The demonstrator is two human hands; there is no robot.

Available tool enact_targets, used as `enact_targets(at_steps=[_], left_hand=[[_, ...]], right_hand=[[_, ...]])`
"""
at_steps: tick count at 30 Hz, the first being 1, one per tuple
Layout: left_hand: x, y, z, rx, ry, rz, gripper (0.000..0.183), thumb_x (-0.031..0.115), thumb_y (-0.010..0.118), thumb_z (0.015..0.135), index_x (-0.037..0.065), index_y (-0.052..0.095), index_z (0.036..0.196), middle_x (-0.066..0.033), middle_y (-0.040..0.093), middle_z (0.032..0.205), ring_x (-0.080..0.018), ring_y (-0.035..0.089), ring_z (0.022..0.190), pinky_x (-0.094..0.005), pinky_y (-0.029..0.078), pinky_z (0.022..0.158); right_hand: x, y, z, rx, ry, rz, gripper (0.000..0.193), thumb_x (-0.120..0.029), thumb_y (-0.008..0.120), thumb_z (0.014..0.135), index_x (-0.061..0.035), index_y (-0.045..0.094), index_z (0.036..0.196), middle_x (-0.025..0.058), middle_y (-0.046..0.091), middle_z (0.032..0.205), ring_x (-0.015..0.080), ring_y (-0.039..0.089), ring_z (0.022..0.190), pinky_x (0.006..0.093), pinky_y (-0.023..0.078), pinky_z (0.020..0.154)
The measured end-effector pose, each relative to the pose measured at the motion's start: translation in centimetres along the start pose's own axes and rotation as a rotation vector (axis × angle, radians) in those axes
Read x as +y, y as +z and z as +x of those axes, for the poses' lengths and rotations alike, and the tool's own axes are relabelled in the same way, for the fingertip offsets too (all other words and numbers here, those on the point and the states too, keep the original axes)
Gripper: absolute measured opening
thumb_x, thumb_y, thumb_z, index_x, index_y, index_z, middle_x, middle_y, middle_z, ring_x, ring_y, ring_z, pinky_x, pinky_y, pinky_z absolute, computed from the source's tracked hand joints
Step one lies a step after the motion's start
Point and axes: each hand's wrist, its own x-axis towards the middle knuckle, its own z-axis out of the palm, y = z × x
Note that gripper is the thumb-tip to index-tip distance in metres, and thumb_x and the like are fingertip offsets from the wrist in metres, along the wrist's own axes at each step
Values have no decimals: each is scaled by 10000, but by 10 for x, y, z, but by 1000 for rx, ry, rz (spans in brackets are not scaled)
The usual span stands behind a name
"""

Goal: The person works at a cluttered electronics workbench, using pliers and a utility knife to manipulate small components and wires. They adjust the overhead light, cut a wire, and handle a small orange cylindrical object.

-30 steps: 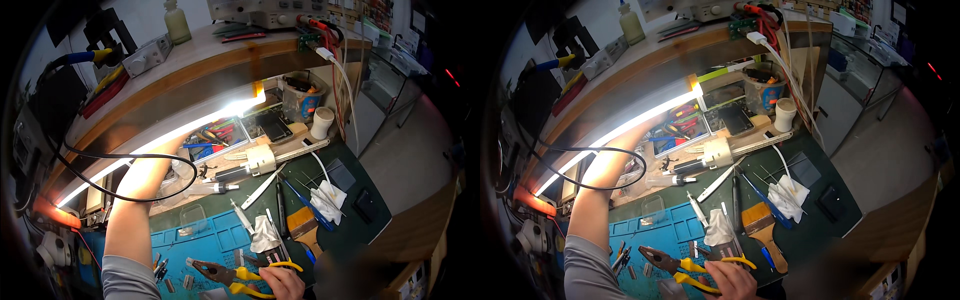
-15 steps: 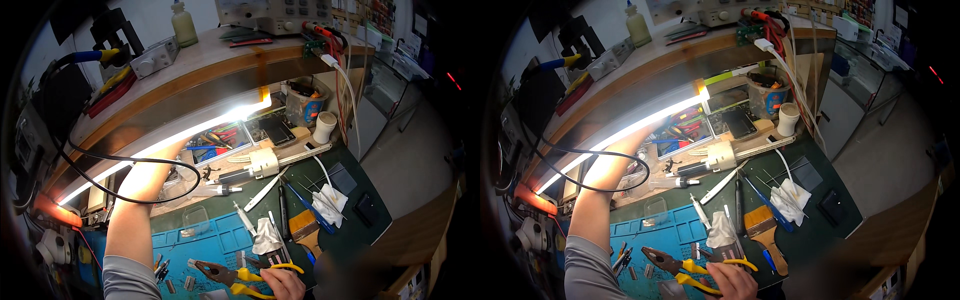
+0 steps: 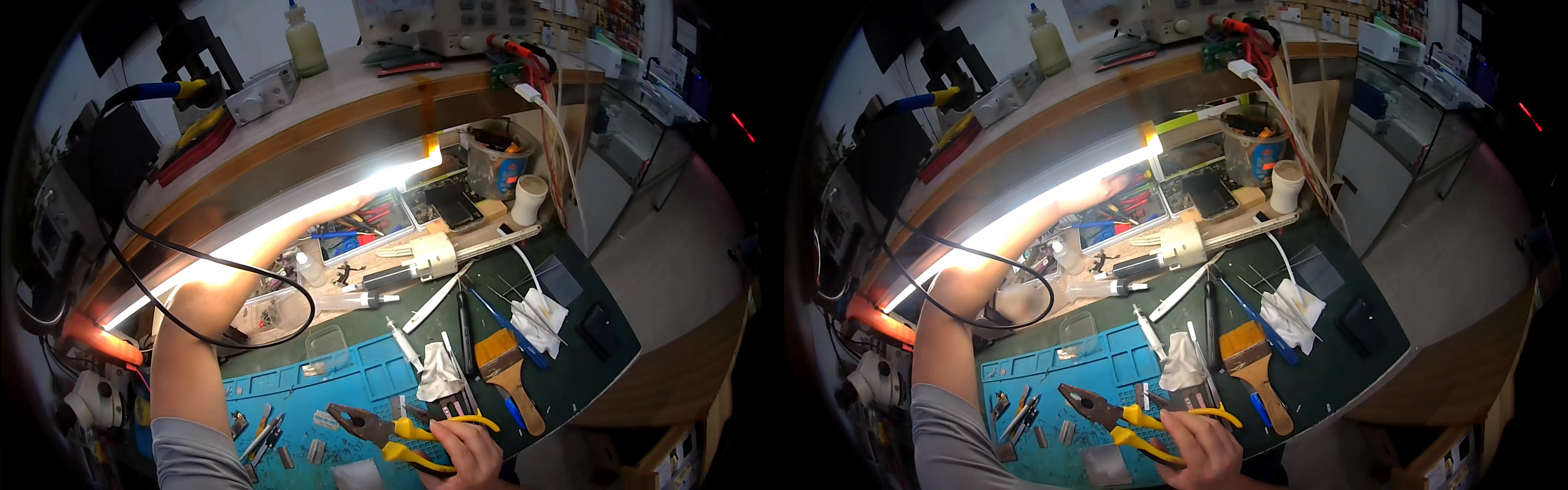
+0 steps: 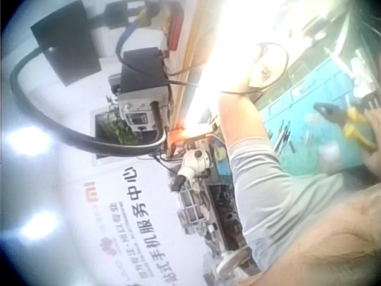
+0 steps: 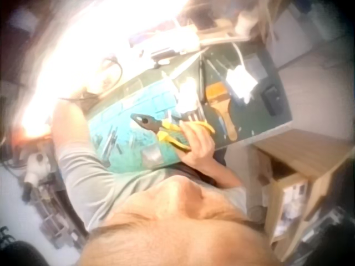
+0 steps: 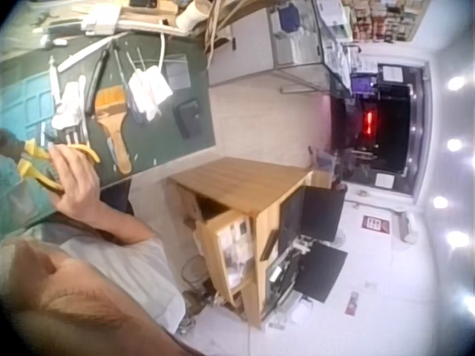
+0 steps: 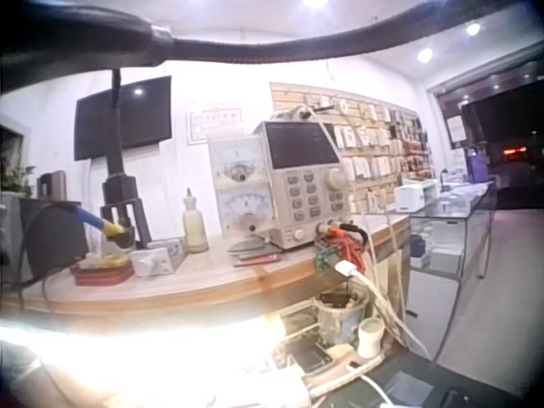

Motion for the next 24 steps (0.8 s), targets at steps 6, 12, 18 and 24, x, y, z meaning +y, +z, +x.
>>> enact_targets(at_steps=[6, 12, 18, 24], left_hand=[[82, -14, -44, 327, 730, 13, 422, 14, 631, 854, 63, 603, 1272, -158, 589, 1387, -331, 616, 1225, -382, 533, 1006], [121, -46, -138, 308, 569, -392, 272, -48, 593, 924, 47, 656, 1170, -158, 667, 1297, -334, 651, 1200, -407, 537, 1020], [199, -44, -239, 55, -174, -1658, 379, 165, 599, 1035, 13, 500, 1367, -133, 666, 1230, -215, 645, 1156, -385, 534, 1037], [256, -38, -312, 82, -542, -2217, 365, 125, 642, 1006, 39, 473, 1318, -186, 629, 1294, -254, 634, 1203, -412, 531, 1072]], right_hand=[[8, 0, -5, -29, 64, 36, 454, -138, 815, 757, 0, 687, 1169, 128, 674, 1048, 308, 685, 903, 389, 582, 805], [8, 7, -20, 58, 52, 46, 567, -102, 786, 732, 44, 607, 1250, 180, 614, 1122, 356, 640, 975, 425, 547, 839], [2, 8, -22, 152, 146, 52, 664, -110, 810, 800, 35, 499, 1369, 180, 550, 1197, 318, 601, 1046, 378, 512, 856], [0, -1, -31, 0, 309, 571, 553, -203, 713, 945, 16, 448, 1378, 145, 592, 1222, 186, 619, 980, 322, 496, 899]])
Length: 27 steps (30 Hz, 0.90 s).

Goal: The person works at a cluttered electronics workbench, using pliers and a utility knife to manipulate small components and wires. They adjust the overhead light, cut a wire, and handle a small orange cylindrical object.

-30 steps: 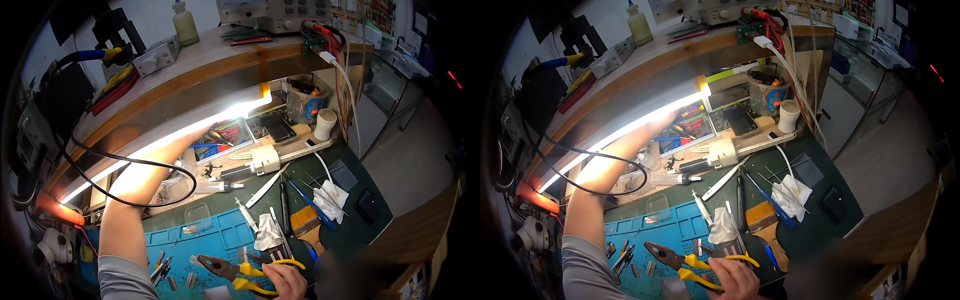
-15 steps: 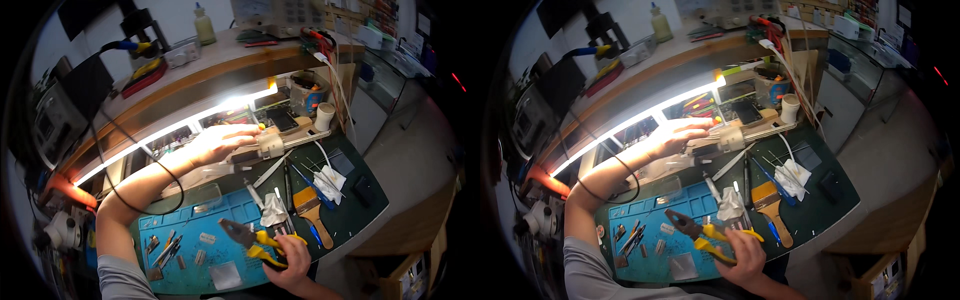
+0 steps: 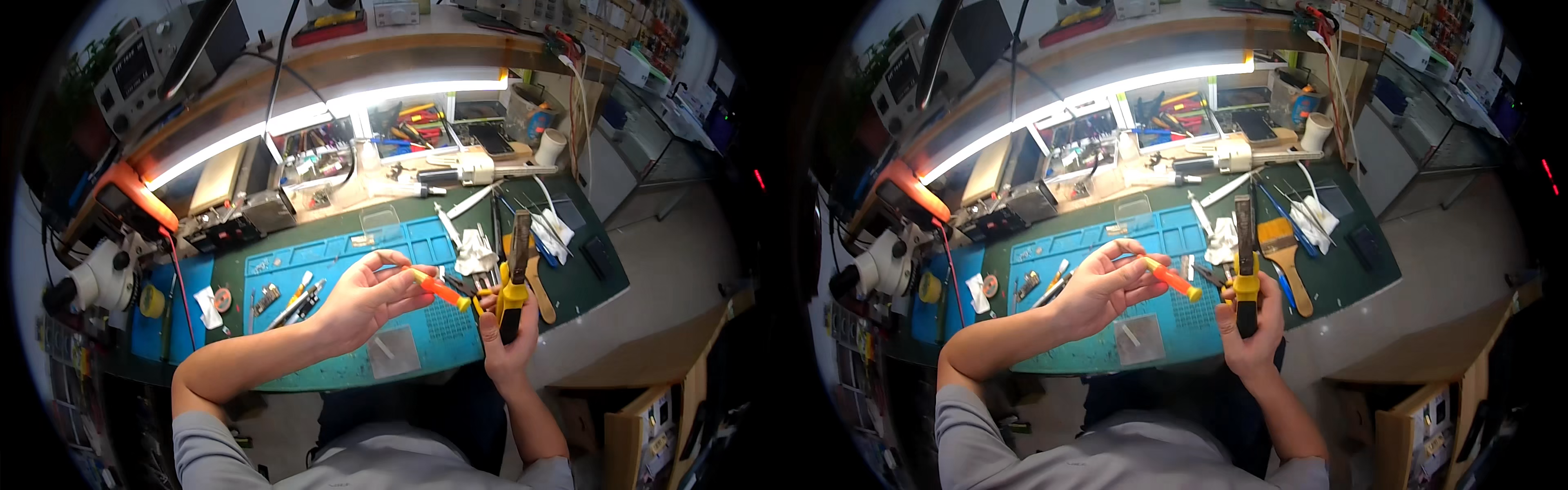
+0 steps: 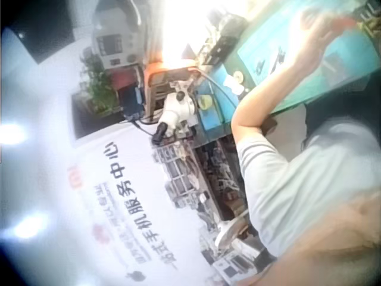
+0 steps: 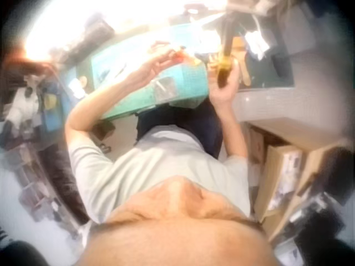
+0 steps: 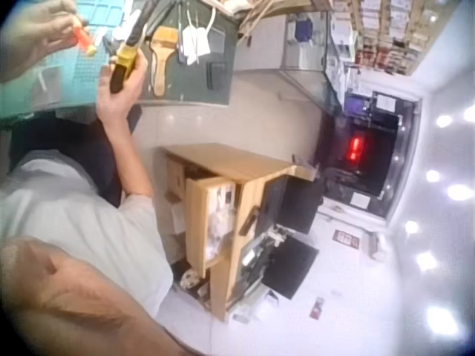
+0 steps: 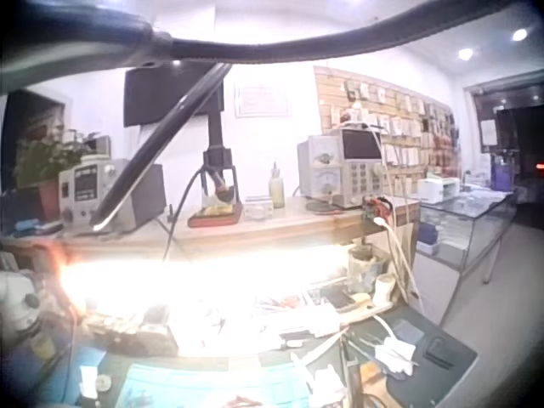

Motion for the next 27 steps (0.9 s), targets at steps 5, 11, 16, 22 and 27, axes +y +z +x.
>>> enact_targets(at_steps=[5, 11, 16, 22, 27], left_hand=[[-38, 1, -30, -2, 101, -15, 135, 73, 634, 1000, 41, 557, 1106, -166, 632, 1282, -252, 640, 1186, -422, 540, 1067], [-46, -22, -65, -85, 247, 557, 231, 29, 663, 969, 25, 605, 1192, -139, 664, 1243, -212, 658, 1144, -359, 539, 1010], [-20, -3, -70, -77, 876, 1472, 434, 53, 683, 916, 24, 566, 1332, -109, 687, 1149, -276, 685, 1045, -343, 538, 870], [-8, -14, -69, -174, 391, 1084, 234, 103, 589, 1009, 32, 549, 1228, -100, 646, 1051, -184, 648, 879, -324, 520, 823], [-32, -53, -59, -168, 533, 372, 152, 156, 419, 1103, 114, 405, 1249, -136, 625, 1086, -227, 658, 932, -398, 562, 852]], right_hand=[[-38, 10, -17, -144, 89, 353, 493, -15, 628, 949, -3, 421, 1397, 128, 606, 1233, 143, 628, 944, 287, 513, 872], [-50, 18, -35, -80, 51, 283, 424, 55, 614, 931, -22, 455, 1316, 101, 615, 1137, 120, 611, 921, 255, 511, 803], [-66, 17, -27, -207, -10, -53, 458, 31, 644, 922, -11, 464, 1342, 88, 634, 1099, 116, 623, 966, 264, 507, 844], [-84, 48, -12, -342, -52, -14, 489, -68, 719, 933, 0, 481, 1356, 77, 672, 1002, 115, 660, 941, 250, 511, 821], [-34, 39, -5, -198, -184, -177, 449, -110, 751, 925, 12, 507, 1282, 50, 609, 939, 90, 563, 794, 242, 468, 708]])
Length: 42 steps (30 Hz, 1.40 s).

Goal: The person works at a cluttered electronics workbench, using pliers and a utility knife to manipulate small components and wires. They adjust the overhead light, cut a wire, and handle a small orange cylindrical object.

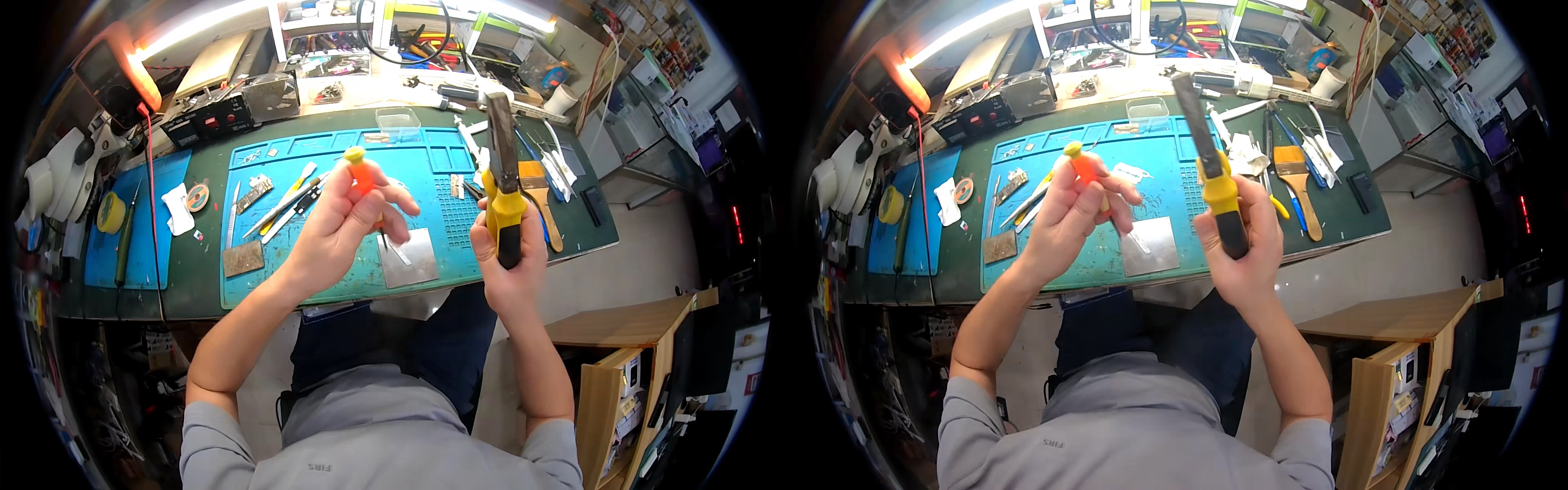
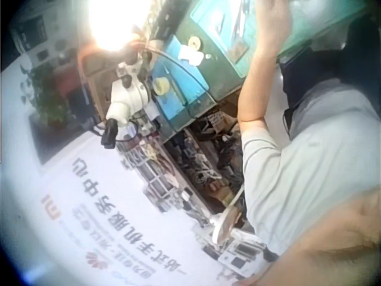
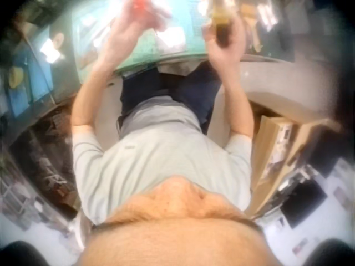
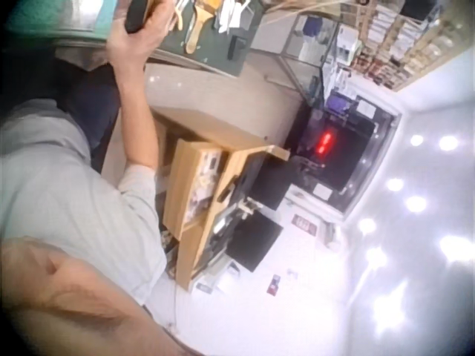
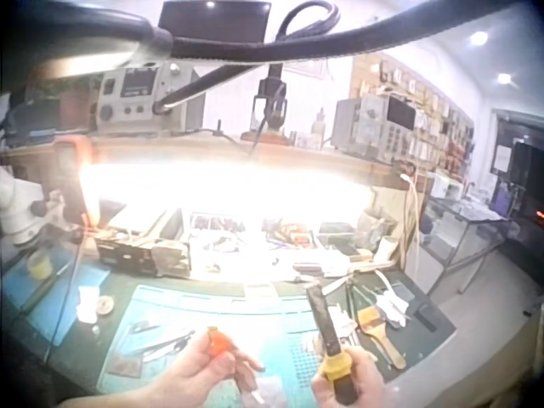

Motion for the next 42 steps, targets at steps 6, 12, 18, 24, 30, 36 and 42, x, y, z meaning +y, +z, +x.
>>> enact_targets(at_steps=[6, 12, 18, 24, 30, 36, 42], left_hand=[[-18, 4, 0, 105, 69, -55, 118, 82, 420, 1091, 71, 393, 1205, -115, 603, 1027, -241, 667, 1019, -429, 541, 972], [-28, 0, -5, 112, 43, 10, 100, 73, 436, 1085, 67, 407, 1181, -104, 585, 988, -232, 661, 985, -420, 538, 956], [-29, 4, -3, 87, 48, 37, 93, 48, 436, 1079, 63, 407, 1166, -104, 577, 973, -225, 653, 960, -422, 533, 957], [-30, 7, -2, 36, 63, 53, 95, 18, 422, 1073, 54, 401, 1158, -107, 578, 974, -225, 644, 964, -424, 524, 969], [-32, 1, -3, 0, 60, 112, 143, 92, 439, 1082, 102, 407, 1221, -113, 596, 993, -277, 677, 1000, -522, 489, 1050], [-30, 2, -3, -3, 78, 143, 137, 85, 436, 1082, 99, 409, 1216, -109, 601, 993, -271, 677, 1000, -517, 483, 1057], [-31, 2, -4, 2, 76, 152, 132, 73, 428, 1082, 96, 419, 1212, -107, 601, 990, -260, 674, 995, -501, 481, 1057]], right_hand=[[44, 7, -10, 125, -91, 69, 452, -93, 748, 924, 24, 492, 1279, 45, 581, 914, 95, 563, 778, 242, 472, 709], [45, 7, -10, 187, -71, 117, 428, -132, 732, 945, 13, 496, 1271, 46, 603, 906, 93, 564, 784, 230, 475, 730], [41, 3, -5, 237, 71, 262, 359, -116, 682, 973, 3, 505, 1262, 58, 611, 984, 89, 564, 786, 224, 473, 689], [44, 0, -4, 225, 136, 308, 359, -115, 668, 979, -1, 505, 1278, 62, 616, 1010, 91, 569, 803, 223, 475, 683], [48, -2, -8, 213, 110, 209, 388, -131, 687, 974, -4, 509, 1294, 57, 630, 1088, 84, 568, 864, 232, 475, 762], [48, -2, -9, 193, 123, 217, 393, -139, 697, 970, -6, 513, 1291, 54, 629, 1097, 81, 562, 869, 235, 473, 767], [49, -2, -7, 207, 138, 258, 390, -136, 702, 968, -7, 515, 1284, 43, 624, 1088, 78, 553, 866, 224, 466, 758]])
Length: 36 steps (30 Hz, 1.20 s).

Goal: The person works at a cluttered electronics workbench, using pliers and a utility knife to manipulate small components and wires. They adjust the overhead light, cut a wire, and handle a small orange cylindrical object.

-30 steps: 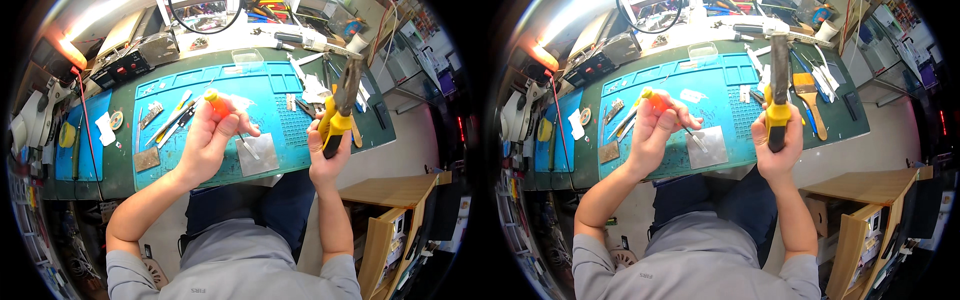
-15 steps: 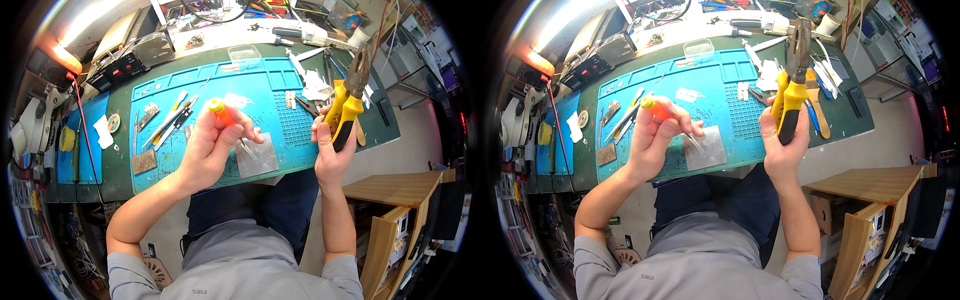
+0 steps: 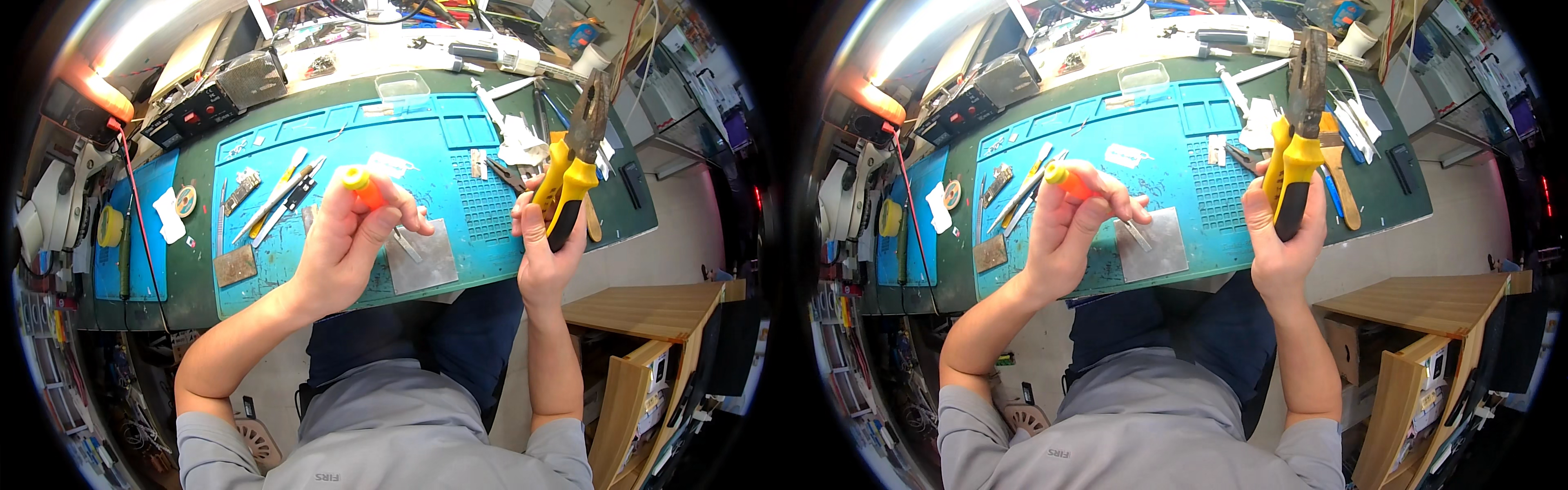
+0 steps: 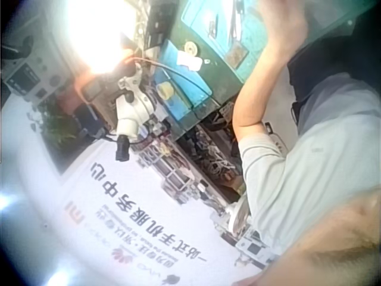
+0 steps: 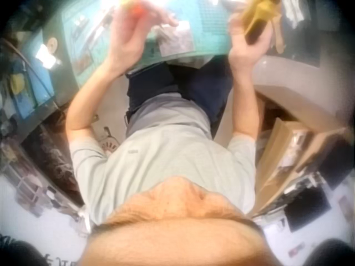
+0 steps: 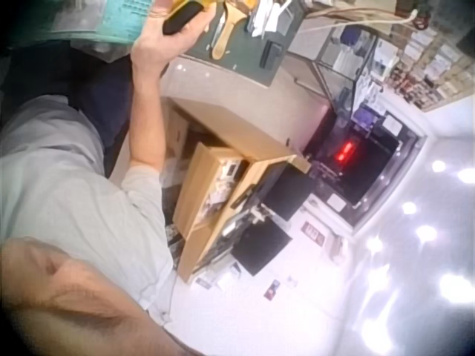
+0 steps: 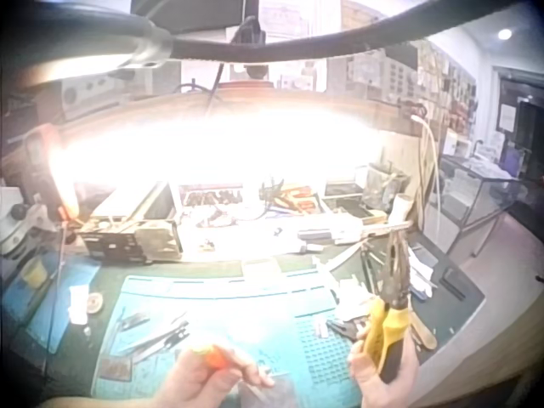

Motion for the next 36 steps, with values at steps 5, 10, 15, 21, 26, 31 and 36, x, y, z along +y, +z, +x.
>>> enact_targets(at_steps=[5, 10, 15, 21, 26, 31, 36], left_hand=[[-2, 2, 0, -12, 10, 6, 132, 57, 425, 1079, 85, 432, 1208, -105, 597, 992, -244, 667, 984, -474, 488, 1043], [5, 3, 2, -75, -54, 119, 138, 36, 421, 1075, 58, 437, 1210, -106, 591, 1007, -218, 663, 984, -416, 518, 1000], [9, 9, 1, -32, -85, 126, 158, 34, 475, 1053, 10, 487, 1208, -95, 623, 1018, -186, 666, 943, -333, 533, 882], [22, 12, 3, 8, -117, 179, 126, 40, 507, 1040, -1, 538, 1155, -88, 639, 988, -169, 670, 912, -301, 522, 807], [15, 5, 1, -41, -116, 194, 180, 92, 504, 1058, 13, 506, 1219, -89, 655, 1022, -155, 670, 942, -285, 532, 763], [13, 3, 0, -102, -162, 207, 257, 163, 473, 1088, 33, 444, 1308, -98, 640, 1102, -163, 671, 1008, -270, 560, 763], [6, -1, 2, -139, -75, 217, 253, 161, 478, 1086, 40, 442, 1306, -84, 634, 1091, -161, 669, 1009, -270, 557, 762]], right_hand=[[-7, -1, 1, -44, 6, -40, 381, -94, 700, 956, -14, 518, 1281, 42, 622, 1110, 78, 546, 851, 229, 468, 762], [-44, -1, 8, -181, -132, -403, 475, -22, 747, 837, -22, 548, 1268, 76, 637, 1107, 129, 602, 897, 259, 504, 743], [-97, 9, 28, -380, -459, -674, 696, 74, 684, 656, -43, 600, 1337, 93, 655, 1049, 219, 641, 898, 301, 528, 753], [-134, 12, 37, -589, -517, -890, 662, 106, 666, 635, -29, 671, 1283, 121, 646, 1006, 227, 605, 827, 295, 495, 722], [-149, 19, 43, -540, -510, -841, 706, 125, 616, 632, -56, 661, 1312, 118, 653, 1017, 213, 608, 816, 299, 489, 695], [-146, 18, 39, -572, -485, -884, 710, 114, 579, 641, -46, 650, 1329, 126, 657, 1016, 201, 596, 801, 289, 477, 682], [-149, 19, 47, -550, -417, -821, 749, 116, 547, 625, -48, 637, 1351, 128, 645, 1052, 183, 594, 835, 268, 480, 717]])
